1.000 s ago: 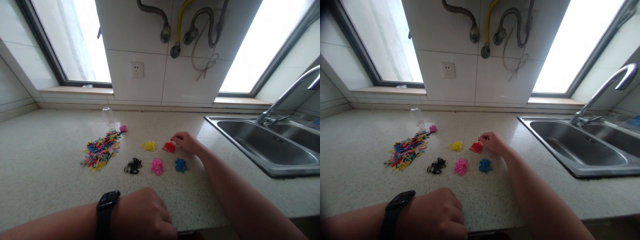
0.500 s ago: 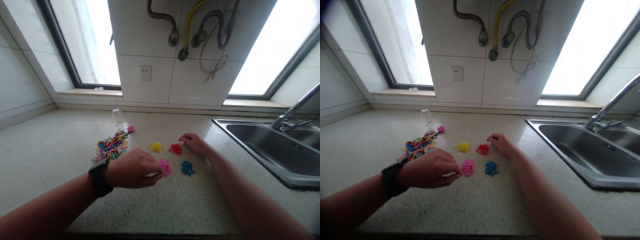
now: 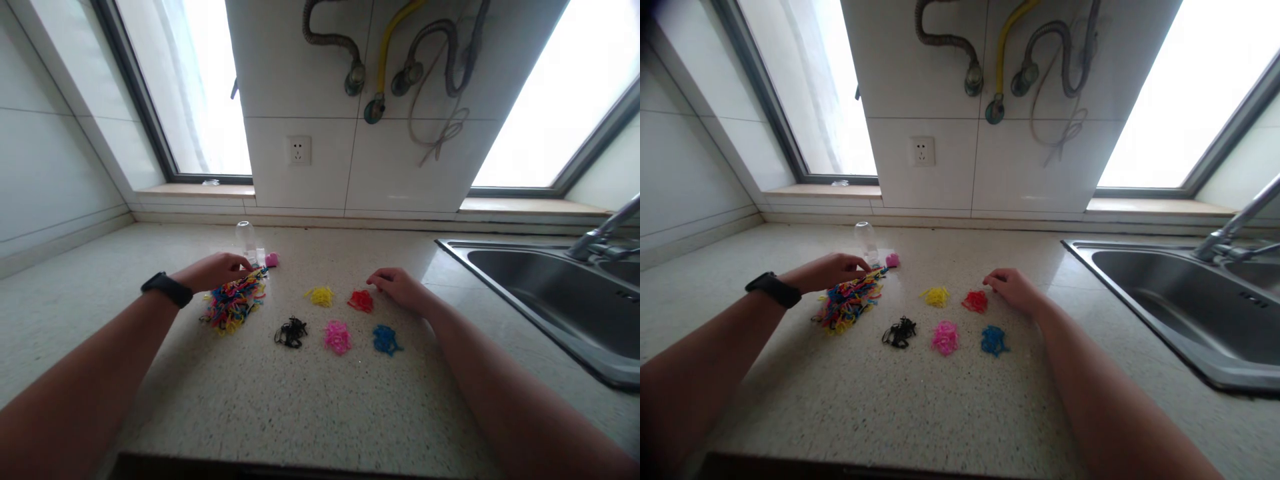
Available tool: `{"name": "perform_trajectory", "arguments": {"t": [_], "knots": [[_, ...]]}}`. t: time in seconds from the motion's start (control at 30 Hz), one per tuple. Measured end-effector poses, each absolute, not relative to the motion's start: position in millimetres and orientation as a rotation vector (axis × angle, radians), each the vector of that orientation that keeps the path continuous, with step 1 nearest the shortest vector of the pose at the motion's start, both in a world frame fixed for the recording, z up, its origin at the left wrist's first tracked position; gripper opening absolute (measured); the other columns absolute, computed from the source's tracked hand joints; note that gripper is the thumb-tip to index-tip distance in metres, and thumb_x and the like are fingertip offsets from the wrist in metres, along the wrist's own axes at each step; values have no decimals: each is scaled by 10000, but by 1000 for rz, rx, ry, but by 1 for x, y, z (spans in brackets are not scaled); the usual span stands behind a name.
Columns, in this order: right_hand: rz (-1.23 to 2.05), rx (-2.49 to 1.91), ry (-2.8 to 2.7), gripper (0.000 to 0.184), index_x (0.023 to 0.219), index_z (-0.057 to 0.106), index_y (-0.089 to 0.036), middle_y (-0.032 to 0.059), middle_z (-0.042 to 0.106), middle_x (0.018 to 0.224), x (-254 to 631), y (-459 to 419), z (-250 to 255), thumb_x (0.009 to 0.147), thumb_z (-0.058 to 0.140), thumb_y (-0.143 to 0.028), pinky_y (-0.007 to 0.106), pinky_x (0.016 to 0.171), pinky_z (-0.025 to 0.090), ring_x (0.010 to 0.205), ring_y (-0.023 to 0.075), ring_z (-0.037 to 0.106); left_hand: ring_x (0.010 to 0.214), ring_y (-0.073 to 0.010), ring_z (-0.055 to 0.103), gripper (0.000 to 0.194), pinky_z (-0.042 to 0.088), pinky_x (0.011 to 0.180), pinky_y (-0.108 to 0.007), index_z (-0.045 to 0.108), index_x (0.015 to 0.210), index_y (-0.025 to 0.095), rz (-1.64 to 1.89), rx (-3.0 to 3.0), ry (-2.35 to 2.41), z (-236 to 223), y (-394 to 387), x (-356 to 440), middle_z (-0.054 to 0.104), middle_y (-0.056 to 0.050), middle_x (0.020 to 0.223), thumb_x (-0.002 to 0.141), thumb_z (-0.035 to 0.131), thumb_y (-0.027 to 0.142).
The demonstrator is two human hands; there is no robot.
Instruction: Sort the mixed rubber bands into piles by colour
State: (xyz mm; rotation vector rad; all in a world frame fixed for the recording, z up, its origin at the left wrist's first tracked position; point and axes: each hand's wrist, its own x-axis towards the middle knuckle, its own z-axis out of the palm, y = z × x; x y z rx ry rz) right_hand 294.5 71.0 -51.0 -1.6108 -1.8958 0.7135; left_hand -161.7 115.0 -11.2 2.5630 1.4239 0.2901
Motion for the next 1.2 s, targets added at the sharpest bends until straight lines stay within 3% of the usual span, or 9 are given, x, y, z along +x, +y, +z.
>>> {"name": "perform_trajectory", "arguments": {"t": [0.17,0.57,0.83,1.2], "knots": [[713,-1601,-1902,351,948,758,-152,29,615,700,296,72,-52,864,536,-410,247,521,332,559,113,452,554,-111,496,451,313,516,-229,714,1113,221,196,2476,1428,-18,117,-167,633,-4,678,886,483,534],[730,-1622,-1920,358,932,757,-152,16,601,676,295,71,-50,855,534,-422,261,553,349,549,114,448,574,-114,483,448,303,540,-238,747,1027,220,172,2437,1498,-22,128,-180,649,-11,716,835,532,563],[691,-1620,-1941,338,924,763,-157,36,650,717,296,73,-50,849,548,-406,270,599,387,622,142,522,567,-114,470,413,288,526,-238,763,953,223,173,2424,1478,-22,131,-185,635,-4,687,798,575,557],[705,-1633,-1939,336,916,759,-159,31,639,702,295,72,-50,847,551,-414,262,559,364,582,127,488,621,-115,481,424,330,567,-223,736,929,180,232,2404,1403,-10,126,-180,642,-8,711,814,571,554]]}}
